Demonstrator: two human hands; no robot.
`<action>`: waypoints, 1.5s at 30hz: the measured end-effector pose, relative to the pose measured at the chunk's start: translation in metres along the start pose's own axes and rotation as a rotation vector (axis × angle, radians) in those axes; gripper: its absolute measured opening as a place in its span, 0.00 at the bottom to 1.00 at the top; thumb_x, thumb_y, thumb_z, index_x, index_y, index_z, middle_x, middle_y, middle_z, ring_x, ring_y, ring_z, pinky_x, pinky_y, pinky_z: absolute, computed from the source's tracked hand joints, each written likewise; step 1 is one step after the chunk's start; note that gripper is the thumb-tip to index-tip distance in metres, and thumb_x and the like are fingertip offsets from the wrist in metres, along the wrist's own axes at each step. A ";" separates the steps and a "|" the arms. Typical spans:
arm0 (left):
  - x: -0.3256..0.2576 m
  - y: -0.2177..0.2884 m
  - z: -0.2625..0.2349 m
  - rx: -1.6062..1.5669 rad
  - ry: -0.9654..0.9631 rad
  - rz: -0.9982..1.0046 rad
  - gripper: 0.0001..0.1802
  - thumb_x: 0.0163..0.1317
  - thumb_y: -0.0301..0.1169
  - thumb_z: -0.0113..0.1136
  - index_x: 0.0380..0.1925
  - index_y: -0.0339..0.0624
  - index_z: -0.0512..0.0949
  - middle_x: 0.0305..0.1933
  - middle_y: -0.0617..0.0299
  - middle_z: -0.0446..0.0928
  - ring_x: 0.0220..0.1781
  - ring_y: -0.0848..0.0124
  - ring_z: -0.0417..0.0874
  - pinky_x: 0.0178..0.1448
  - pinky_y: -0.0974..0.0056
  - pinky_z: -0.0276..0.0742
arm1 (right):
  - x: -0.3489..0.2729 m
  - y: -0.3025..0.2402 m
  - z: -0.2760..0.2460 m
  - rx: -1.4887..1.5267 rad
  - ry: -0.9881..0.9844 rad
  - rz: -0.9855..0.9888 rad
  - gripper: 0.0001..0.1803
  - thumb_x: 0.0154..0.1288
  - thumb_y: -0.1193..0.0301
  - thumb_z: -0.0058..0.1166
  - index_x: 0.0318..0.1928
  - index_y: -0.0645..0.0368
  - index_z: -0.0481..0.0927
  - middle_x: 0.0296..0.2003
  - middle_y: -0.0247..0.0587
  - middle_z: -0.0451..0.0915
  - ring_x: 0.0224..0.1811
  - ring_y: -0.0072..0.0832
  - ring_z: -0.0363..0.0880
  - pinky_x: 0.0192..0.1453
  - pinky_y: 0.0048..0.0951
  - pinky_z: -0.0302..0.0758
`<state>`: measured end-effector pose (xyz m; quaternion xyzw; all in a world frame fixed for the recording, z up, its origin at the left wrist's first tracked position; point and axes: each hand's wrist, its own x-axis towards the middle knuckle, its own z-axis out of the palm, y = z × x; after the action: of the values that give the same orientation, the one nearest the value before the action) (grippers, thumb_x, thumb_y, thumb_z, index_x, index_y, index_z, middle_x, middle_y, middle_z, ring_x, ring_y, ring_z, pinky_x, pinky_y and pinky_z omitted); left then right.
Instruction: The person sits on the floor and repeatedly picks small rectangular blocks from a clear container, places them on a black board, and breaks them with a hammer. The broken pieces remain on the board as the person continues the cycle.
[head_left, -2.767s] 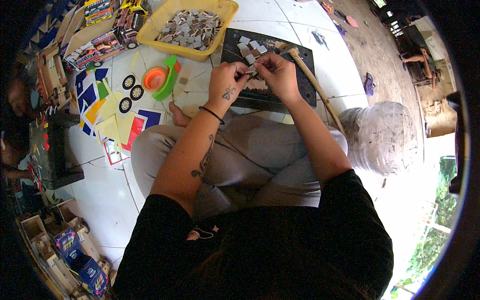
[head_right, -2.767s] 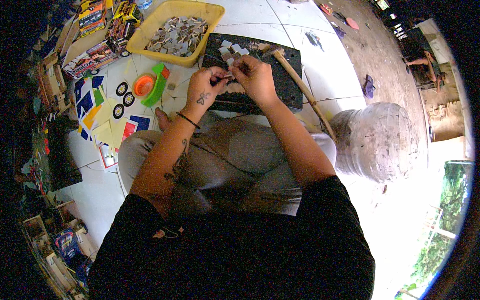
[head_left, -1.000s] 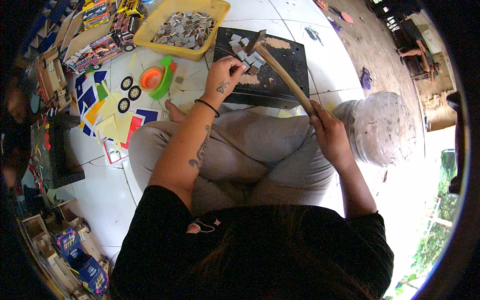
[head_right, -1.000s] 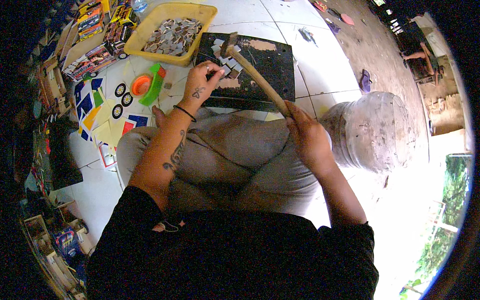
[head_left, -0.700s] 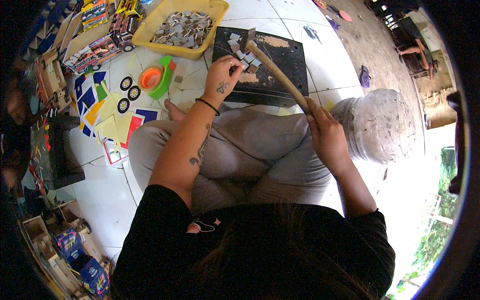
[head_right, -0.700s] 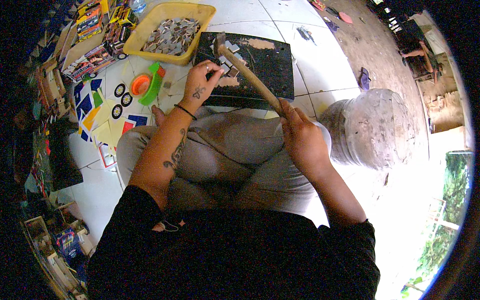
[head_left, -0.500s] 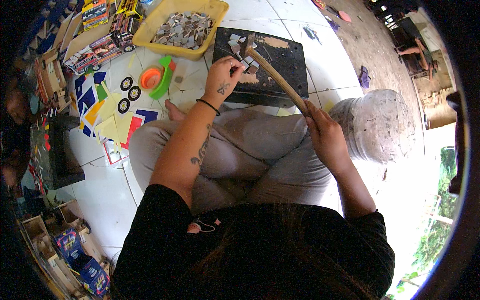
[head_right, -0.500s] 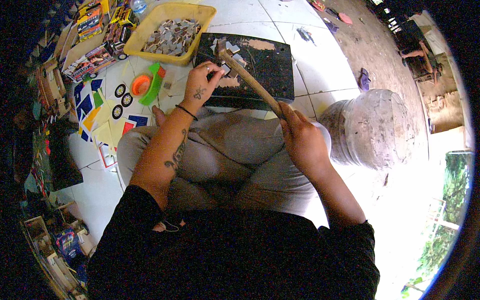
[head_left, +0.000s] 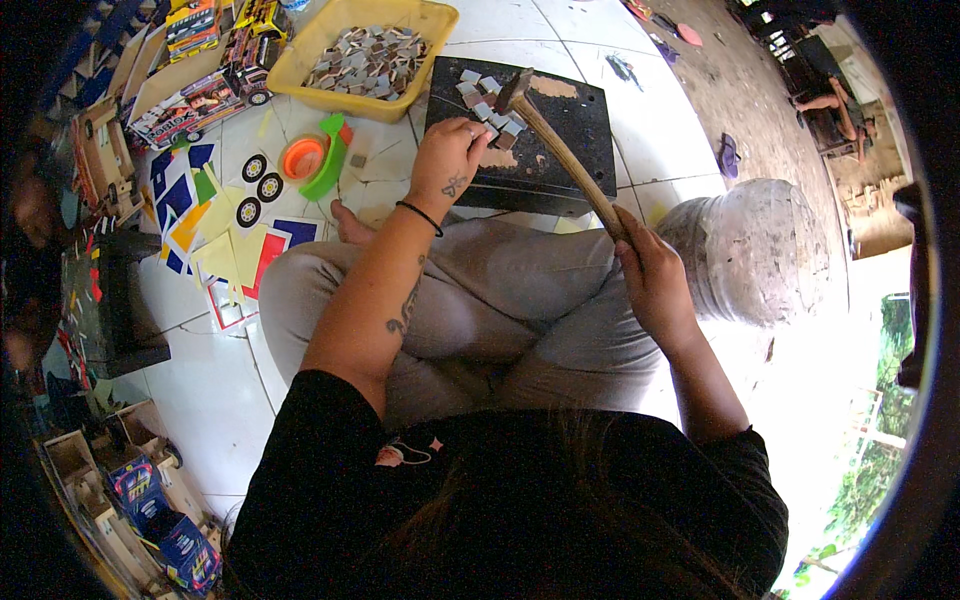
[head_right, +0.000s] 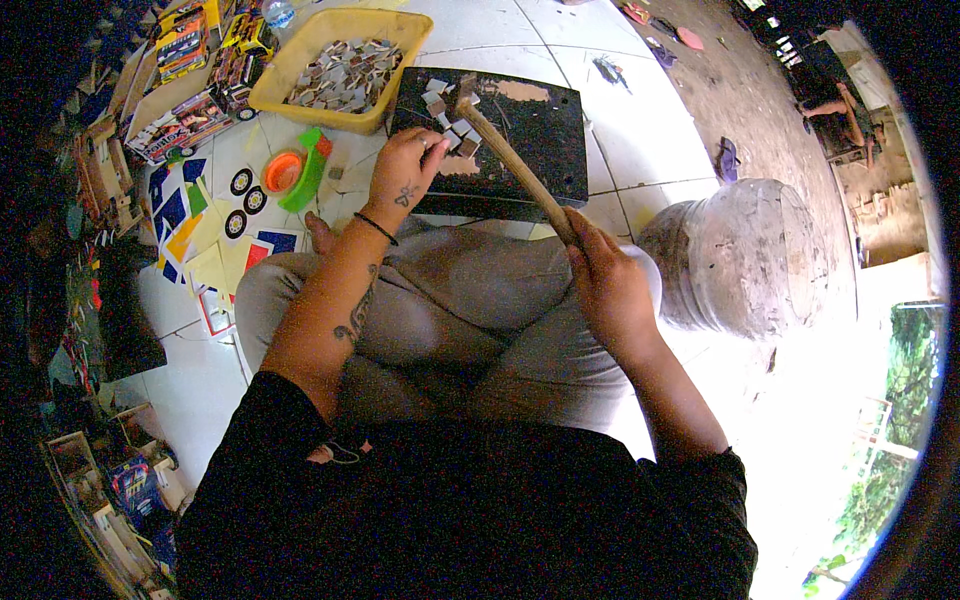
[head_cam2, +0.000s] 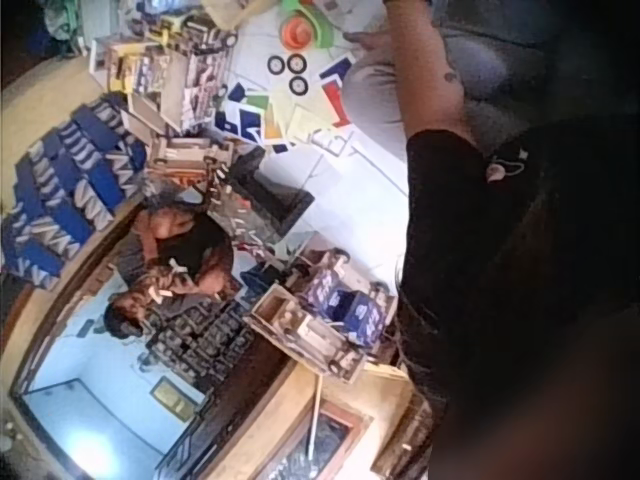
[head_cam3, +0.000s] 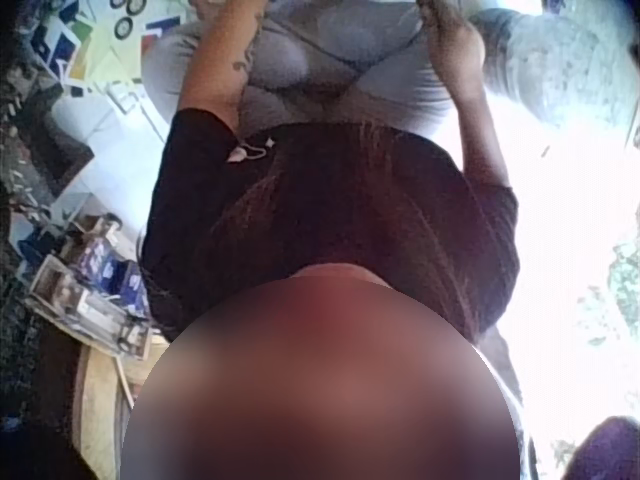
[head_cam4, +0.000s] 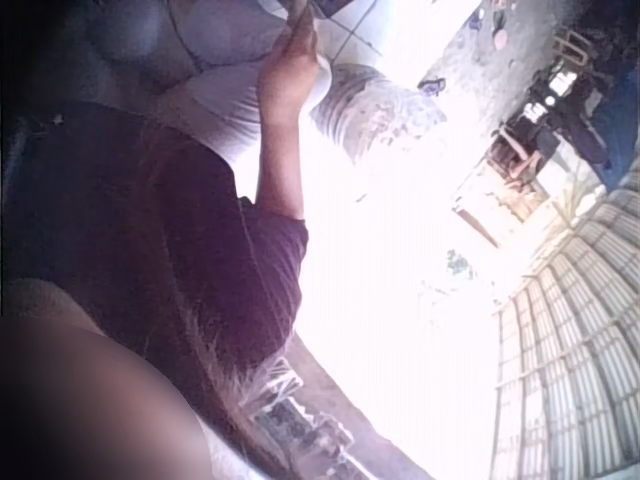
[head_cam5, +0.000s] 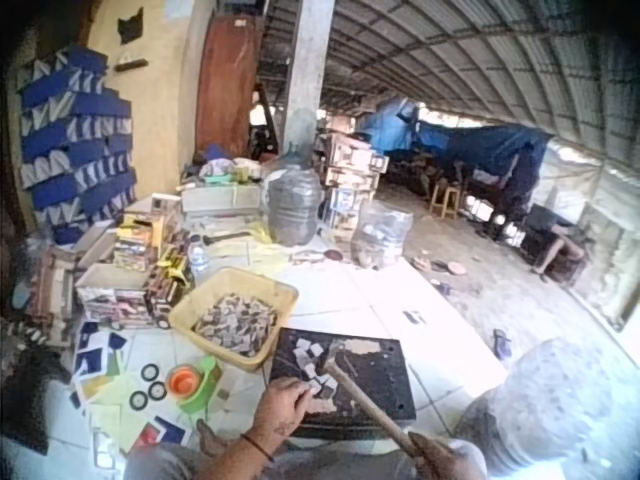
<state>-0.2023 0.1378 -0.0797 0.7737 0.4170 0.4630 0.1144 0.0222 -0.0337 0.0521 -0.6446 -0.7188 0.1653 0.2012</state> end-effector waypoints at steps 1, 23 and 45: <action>0.000 0.000 0.000 0.013 0.003 0.005 0.07 0.58 0.29 0.59 0.29 0.36 0.79 0.30 0.52 0.79 0.34 0.54 0.80 0.42 0.57 0.75 | -0.001 -0.002 0.001 -0.016 -0.004 0.008 0.25 0.66 0.75 0.45 0.64 0.51 0.64 0.48 0.54 0.76 0.43 0.49 0.79 0.44 0.43 0.77; -0.009 -0.002 0.010 0.064 0.086 0.032 0.04 0.57 0.28 0.59 0.28 0.38 0.78 0.31 0.53 0.79 0.36 0.54 0.79 0.44 0.56 0.73 | -0.003 -0.001 0.008 -0.075 -0.031 -0.099 0.31 0.65 0.77 0.44 0.68 0.39 0.59 0.40 0.53 0.76 0.37 0.50 0.78 0.39 0.46 0.76; -0.004 -0.002 0.001 -0.061 0.098 -0.118 0.06 0.53 0.28 0.61 0.31 0.38 0.80 0.32 0.53 0.78 0.37 0.54 0.78 0.43 0.55 0.73 | 0.069 0.095 0.002 -0.228 0.098 0.073 0.19 0.66 0.68 0.48 0.57 0.54 0.67 0.46 0.51 0.76 0.44 0.51 0.78 0.47 0.48 0.74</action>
<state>-0.2032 0.1365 -0.0837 0.7204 0.4527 0.5051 0.1446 0.0974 0.0455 0.0084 -0.6964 -0.6982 0.0579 0.1552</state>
